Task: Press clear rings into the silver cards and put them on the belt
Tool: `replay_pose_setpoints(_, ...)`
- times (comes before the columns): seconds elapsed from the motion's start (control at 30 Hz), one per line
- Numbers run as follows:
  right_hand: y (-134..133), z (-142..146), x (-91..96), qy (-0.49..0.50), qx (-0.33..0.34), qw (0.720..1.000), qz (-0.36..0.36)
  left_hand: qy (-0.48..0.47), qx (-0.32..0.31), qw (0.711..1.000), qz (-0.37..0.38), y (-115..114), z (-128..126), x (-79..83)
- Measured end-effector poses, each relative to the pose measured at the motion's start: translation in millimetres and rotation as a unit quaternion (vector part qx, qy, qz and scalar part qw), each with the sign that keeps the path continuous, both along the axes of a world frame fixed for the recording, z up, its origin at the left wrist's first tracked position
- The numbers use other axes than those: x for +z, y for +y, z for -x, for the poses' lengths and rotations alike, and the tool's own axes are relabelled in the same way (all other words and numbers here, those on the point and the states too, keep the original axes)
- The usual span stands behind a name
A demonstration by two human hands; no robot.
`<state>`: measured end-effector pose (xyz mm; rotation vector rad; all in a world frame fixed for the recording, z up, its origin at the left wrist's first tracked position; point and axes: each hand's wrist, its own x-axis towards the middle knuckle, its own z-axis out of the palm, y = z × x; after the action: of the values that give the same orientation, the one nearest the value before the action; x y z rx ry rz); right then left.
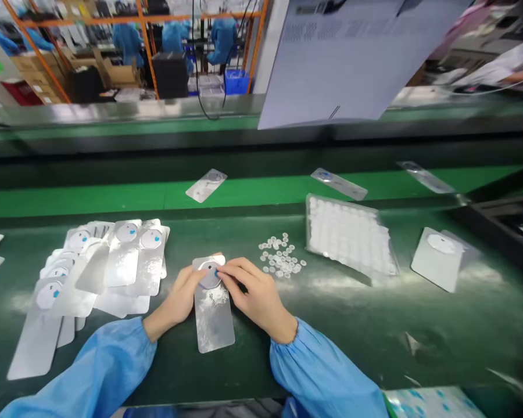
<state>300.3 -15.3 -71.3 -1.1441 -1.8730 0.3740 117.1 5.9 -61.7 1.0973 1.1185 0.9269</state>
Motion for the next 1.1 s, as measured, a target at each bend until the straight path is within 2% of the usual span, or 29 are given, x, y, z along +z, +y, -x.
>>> replay_pose_setpoints(0.1,-2,0,3.2,-0.016,0.002,1.0,0.008,-0.001,-0.072,0.997,-0.008,-1,0,6.4)
replay_pose_setpoints(0.17,-4,1,5.5,-0.026,0.002,0.999,0.02,0.0,-0.09,0.996,-0.013,-1,1,9.0)
replay_pose_setpoints(0.37,-6,1,8.5,-0.049,0.004,0.998,0.032,-0.003,-0.106,0.994,-0.029,-3,1,7.9)
replay_pose_setpoints(0.63,-5,2,11.8,-0.101,0.009,0.995,0.025,-0.002,-0.093,0.995,-0.038,-3,-1,9.8)
replay_pose_setpoints(0.87,-6,3,5.9,0.005,0.027,0.994,0.102,-0.019,-0.062,0.998,0.013,-2,0,5.5)
replay_pose_setpoints(1.0,-2,7,19.2,0.111,0.026,0.983,0.145,-0.028,-0.041,0.998,0.043,0,0,5.5)
replay_pose_setpoints(1.07,-12,-9,29.3,0.16,-0.008,0.974,0.159,-0.061,-0.041,0.993,0.088,0,0,6.0)
replay_pose_setpoints(1.1,-24,-26,32.8,0.178,-0.047,0.969,0.165,-0.081,-0.044,0.989,0.114,0,1,6.3)
